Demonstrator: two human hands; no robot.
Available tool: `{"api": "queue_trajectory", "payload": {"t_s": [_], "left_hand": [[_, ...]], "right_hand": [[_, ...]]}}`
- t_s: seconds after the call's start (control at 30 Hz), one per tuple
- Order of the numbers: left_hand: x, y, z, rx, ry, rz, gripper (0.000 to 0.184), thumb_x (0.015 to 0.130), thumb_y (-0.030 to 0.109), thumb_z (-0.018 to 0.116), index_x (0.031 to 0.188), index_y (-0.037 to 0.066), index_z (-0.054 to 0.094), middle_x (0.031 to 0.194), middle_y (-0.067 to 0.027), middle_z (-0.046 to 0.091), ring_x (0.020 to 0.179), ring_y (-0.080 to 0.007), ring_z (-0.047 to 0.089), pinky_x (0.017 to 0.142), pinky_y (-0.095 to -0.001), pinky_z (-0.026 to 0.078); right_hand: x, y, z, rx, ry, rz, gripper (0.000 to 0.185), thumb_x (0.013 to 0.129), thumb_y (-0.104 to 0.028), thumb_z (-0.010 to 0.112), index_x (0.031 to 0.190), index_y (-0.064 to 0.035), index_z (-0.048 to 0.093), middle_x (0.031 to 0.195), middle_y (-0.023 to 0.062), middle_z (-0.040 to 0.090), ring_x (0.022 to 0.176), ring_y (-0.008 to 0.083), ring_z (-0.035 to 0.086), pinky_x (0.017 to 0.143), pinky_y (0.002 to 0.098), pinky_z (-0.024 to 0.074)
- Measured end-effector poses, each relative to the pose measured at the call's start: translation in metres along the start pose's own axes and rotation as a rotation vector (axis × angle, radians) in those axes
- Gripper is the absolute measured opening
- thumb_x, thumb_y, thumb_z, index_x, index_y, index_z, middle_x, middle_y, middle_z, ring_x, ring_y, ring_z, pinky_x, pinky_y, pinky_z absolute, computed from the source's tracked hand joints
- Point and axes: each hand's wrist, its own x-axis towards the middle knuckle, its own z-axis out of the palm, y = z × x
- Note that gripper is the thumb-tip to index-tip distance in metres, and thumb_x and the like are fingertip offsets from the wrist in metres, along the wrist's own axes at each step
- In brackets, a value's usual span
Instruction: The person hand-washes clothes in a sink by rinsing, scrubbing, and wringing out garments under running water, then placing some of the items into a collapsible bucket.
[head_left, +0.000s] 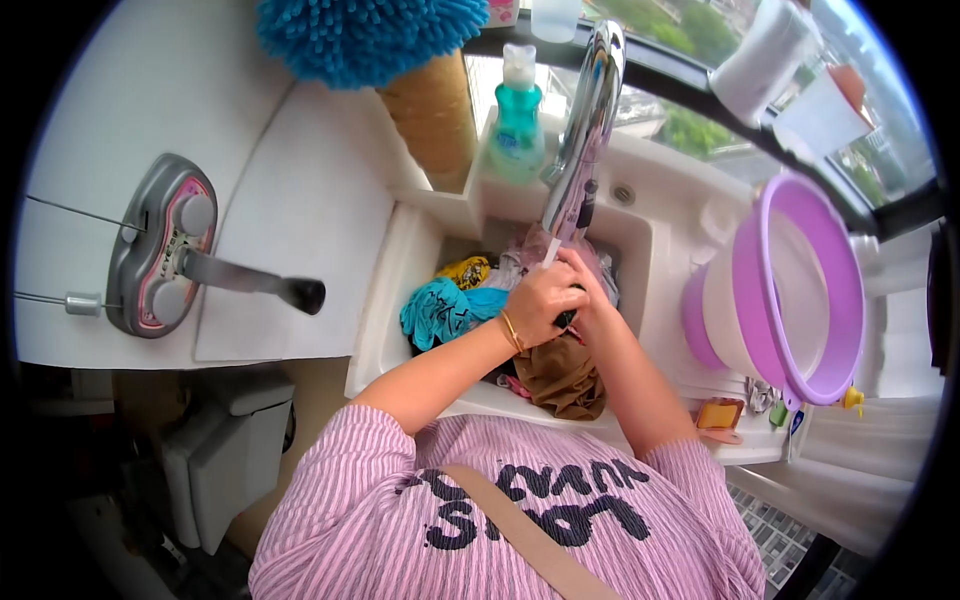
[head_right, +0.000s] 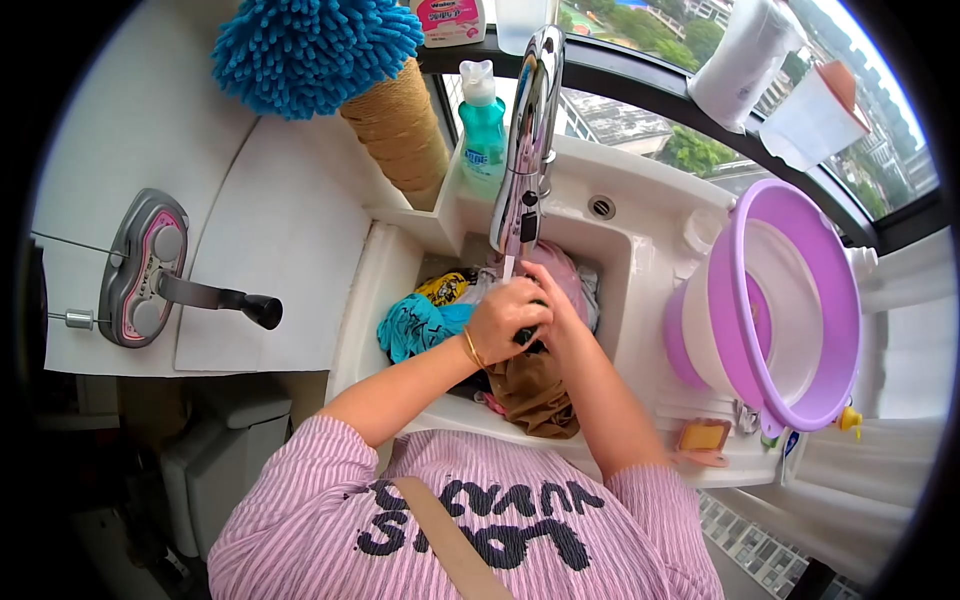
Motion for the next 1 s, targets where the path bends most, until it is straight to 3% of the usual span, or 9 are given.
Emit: {"api": "queue_trajectory", "payload": {"t_s": [0.2, 0.4, 0.53, 0.57, 0.67, 0.7, 0.8, 0.93, 1.0], "left_hand": [[-0.001, 0.005, 0.0, 0.14, -0.225, 0.367, 0.018, 0.065, 0.017, 0.069, 0.081, 0.012, 0.064, 0.098, -0.0064, 0.064, 0.098, -0.0276, 0.062, 0.091, -0.0406, 0.05], [-0.017, 0.008, 0.024, 0.382, -0.618, 0.5, 0.017, 0.069, 0.026, 0.063, 0.078, 0.014, 0.072, 0.092, -0.0017, 0.067, 0.09, -0.0219, 0.063, 0.085, -0.0377, 0.051], [-0.046, -0.007, 0.089, 0.462, -0.674, 0.392, 0.028, 0.081, 0.019, 0.063, 0.099, 0.004, 0.079, 0.106, -0.0122, 0.075, 0.103, -0.0318, 0.069, 0.092, -0.0472, 0.05], [-0.049, -0.001, 0.098, 0.456, -0.783, 0.302, 0.028, 0.084, 0.018, 0.061, 0.1, 0.004, 0.08, 0.109, -0.0125, 0.074, 0.106, -0.0319, 0.068, 0.095, -0.0464, 0.05], [-0.06, 0.008, 0.125, 0.418, -1.06, 0.201, 0.032, 0.093, 0.017, 0.054, 0.111, 0.005, 0.078, 0.124, -0.0113, 0.071, 0.118, -0.0274, 0.065, 0.1, -0.0415, 0.049], [-0.03, 0.038, 0.096, 0.317, -1.109, -0.036, 0.042, 0.097, 0.017, 0.046, 0.134, 0.003, 0.06, 0.142, -0.0169, 0.059, 0.13, -0.0297, 0.056, 0.111, -0.0403, 0.04], [-0.095, 0.012, 0.161, 0.008, -0.733, -0.146, 0.045, 0.102, 0.022, 0.043, 0.144, 0.007, 0.053, 0.15, -0.0116, 0.053, 0.137, -0.0262, 0.05, 0.116, -0.0381, 0.036], [-0.046, 0.039, 0.136, 0.0, -1.23, -0.231, 0.053, 0.109, 0.033, 0.028, 0.159, 0.02, 0.035, 0.164, -0.0027, 0.037, 0.152, -0.016, 0.031, 0.123, -0.0355, 0.025], [-0.054, 0.04, 0.137, 0.092, -1.109, -0.244, 0.051, 0.107, 0.032, 0.034, 0.156, 0.02, 0.041, 0.163, -0.0036, 0.038, 0.152, -0.0172, 0.032, 0.123, -0.0371, 0.025]], "right_hand": [[0.017, -0.048, 0.043, -0.477, -0.057, 0.23, 0.027, 0.096, -0.023, 0.068, 0.116, -0.0049, 0.071, 0.117, 0.004, 0.07, 0.104, 0.0162, 0.065, 0.099, 0.0315, 0.048], [0.012, -0.052, 0.07, -1.236, -0.347, 0.128, 0.025, 0.088, -0.028, 0.075, 0.088, -0.0043, 0.069, 0.081, 0.0072, 0.065, 0.077, 0.0182, 0.055, 0.074, 0.0349, 0.0458], [0.008, -0.024, 0.057, -1.396, -0.219, 0.187, 0.026, 0.085, -0.032, 0.077, 0.089, -0.0068, 0.073, 0.079, 0.0104, 0.068, 0.076, 0.0183, 0.062, 0.072, 0.035, 0.0491], [0.004, -0.02, 0.055, -1.492, -0.277, 0.116, 0.031, 0.085, -0.034, 0.072, 0.094, -0.0049, 0.073, 0.089, 0.0183, 0.072, 0.087, 0.0347, 0.069, 0.079, 0.0435, 0.0526], [-0.014, -0.006, 0.056, -1.683, -0.224, 0.256, 0.027, 0.083, -0.028, 0.069, 0.096, -0.0052, 0.074, 0.095, 0.0214, 0.073, 0.092, 0.0397, 0.069, 0.083, 0.0461, 0.0535], [-0.018, 0.014, 0.04, -1.773, -0.186, 0.1, 0.026, 0.082, -0.025, 0.067, 0.097, -0.0054, 0.075, 0.099, 0.0218, 0.073, 0.095, 0.0404, 0.07, 0.086, 0.0471, 0.0549], [-0.036, 0.022, 0.045, -1.964, -0.179, 0.261, 0.026, 0.082, -0.023, 0.065, 0.097, -0.0036, 0.074, 0.098, 0.0233, 0.073, 0.095, 0.0401, 0.071, 0.084, 0.0468, 0.0568], [-0.052, 0.027, 0.041, -1.908, -0.008, 0.182, 0.024, 0.085, -0.023, 0.067, 0.096, -0.002, 0.074, 0.095, 0.0253, 0.072, 0.094, 0.0422, 0.07, 0.083, 0.0485, 0.0563], [-0.061, 0.013, 0.045, -1.754, 0.176, -0.044, 0.025, 0.089, -0.024, 0.068, 0.094, -0.0004, 0.072, 0.093, 0.0265, 0.071, 0.091, 0.0447, 0.069, 0.082, 0.0511, 0.0554]]}}
